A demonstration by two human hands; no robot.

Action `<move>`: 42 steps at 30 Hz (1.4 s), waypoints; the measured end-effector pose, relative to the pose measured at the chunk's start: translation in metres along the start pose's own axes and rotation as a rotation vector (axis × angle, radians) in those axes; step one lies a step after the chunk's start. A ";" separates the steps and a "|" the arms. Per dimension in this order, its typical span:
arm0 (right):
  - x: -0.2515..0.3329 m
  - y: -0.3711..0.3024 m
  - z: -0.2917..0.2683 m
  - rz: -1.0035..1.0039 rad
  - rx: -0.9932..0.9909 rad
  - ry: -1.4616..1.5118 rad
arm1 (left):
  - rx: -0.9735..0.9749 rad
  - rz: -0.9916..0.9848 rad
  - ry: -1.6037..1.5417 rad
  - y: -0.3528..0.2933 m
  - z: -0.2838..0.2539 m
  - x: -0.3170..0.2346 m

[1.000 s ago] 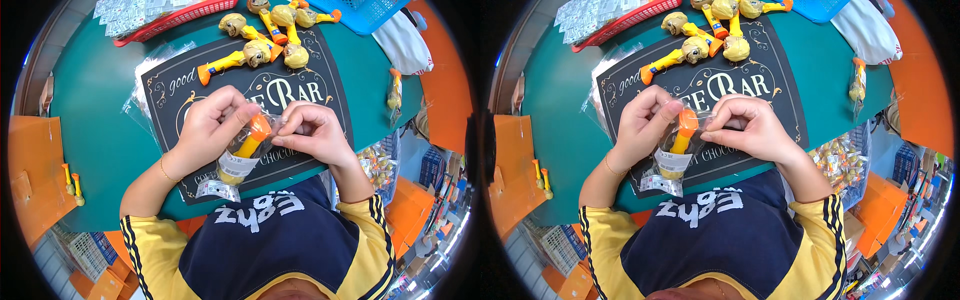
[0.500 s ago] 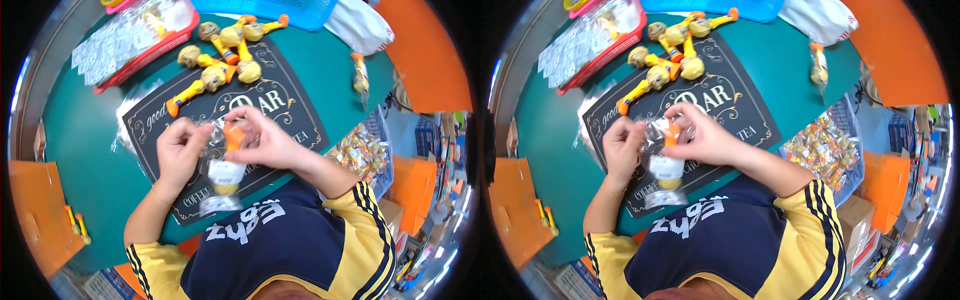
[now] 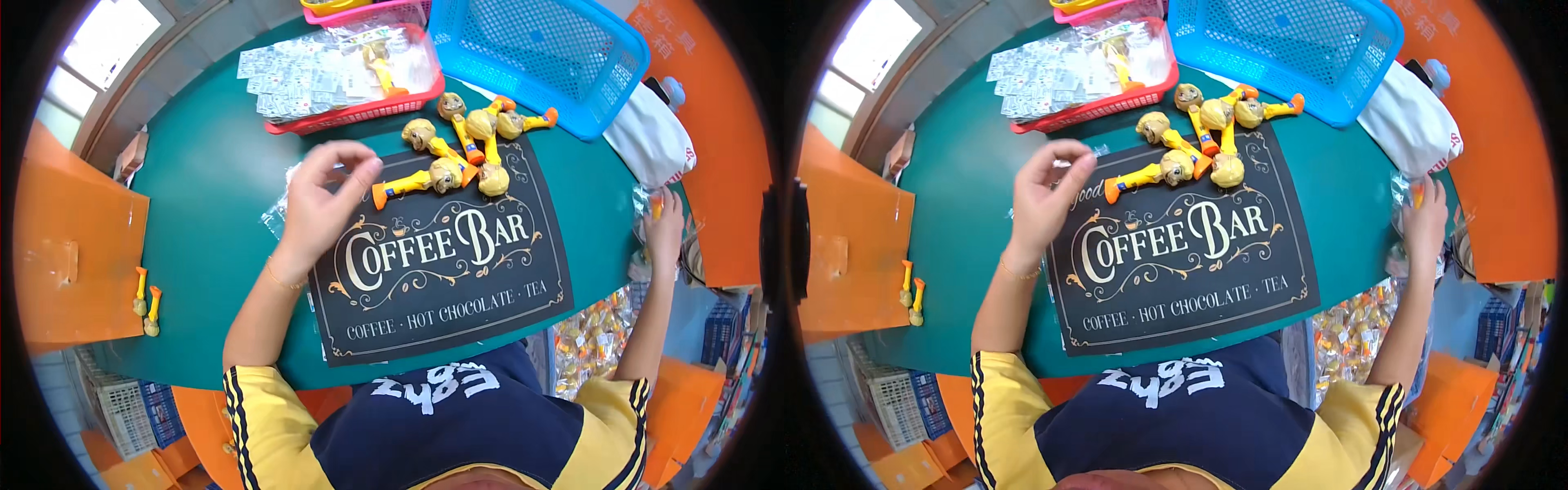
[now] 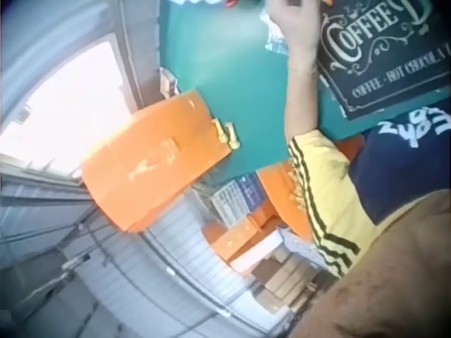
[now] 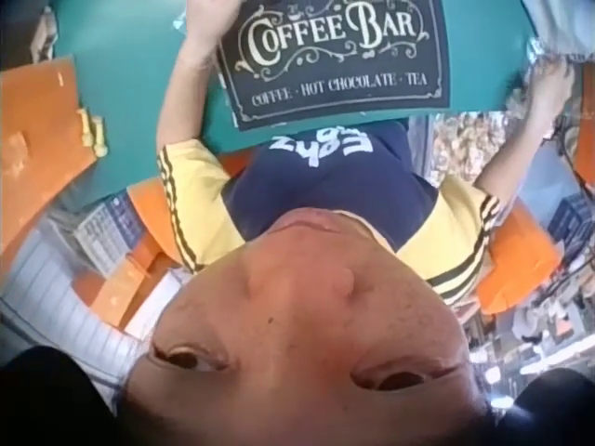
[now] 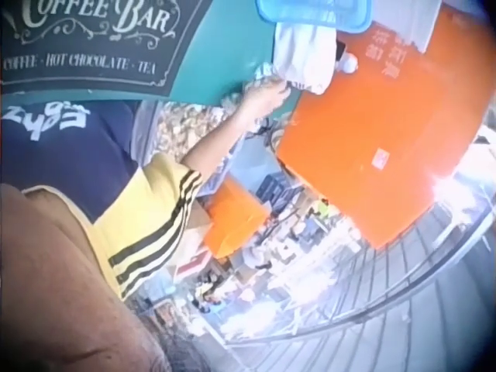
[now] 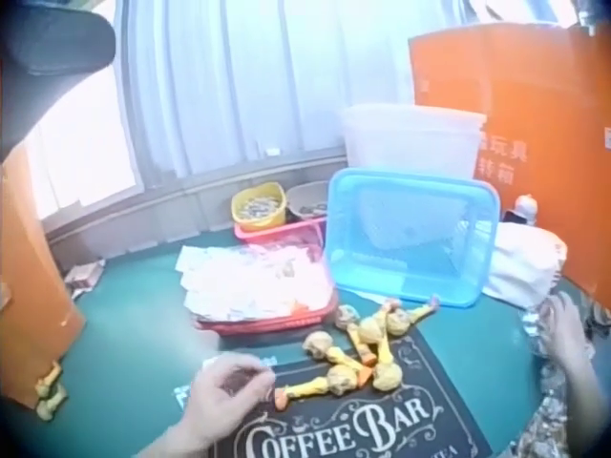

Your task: Packaging toy figurines into plastic bags and sealing them with labels.

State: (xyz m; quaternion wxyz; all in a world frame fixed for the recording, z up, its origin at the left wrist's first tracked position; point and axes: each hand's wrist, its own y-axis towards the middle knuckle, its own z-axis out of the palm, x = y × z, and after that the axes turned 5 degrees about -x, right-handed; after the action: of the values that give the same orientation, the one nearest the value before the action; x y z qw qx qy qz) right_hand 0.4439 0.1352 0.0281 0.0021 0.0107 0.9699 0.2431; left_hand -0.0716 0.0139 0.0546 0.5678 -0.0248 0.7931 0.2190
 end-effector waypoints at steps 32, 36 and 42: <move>0.224 0.012 0.030 -0.814 -0.087 0.474 | 0.290 -0.431 0.065 -0.049 -0.058 -0.053; 0.210 0.009 0.010 -0.673 -0.053 0.605 | 0.318 -0.226 0.597 -0.102 -0.024 -0.023; 0.222 -0.047 -0.047 0.104 0.979 1.826 | 0.474 0.018 0.767 -0.101 -0.001 -0.026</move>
State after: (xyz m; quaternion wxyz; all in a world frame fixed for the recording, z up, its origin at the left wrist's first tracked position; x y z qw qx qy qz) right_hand 0.2201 0.0766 0.0481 -0.7490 -0.1359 0.5932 -0.2622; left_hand -0.0343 -0.0829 0.0461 0.2208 0.0335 0.9747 0.0112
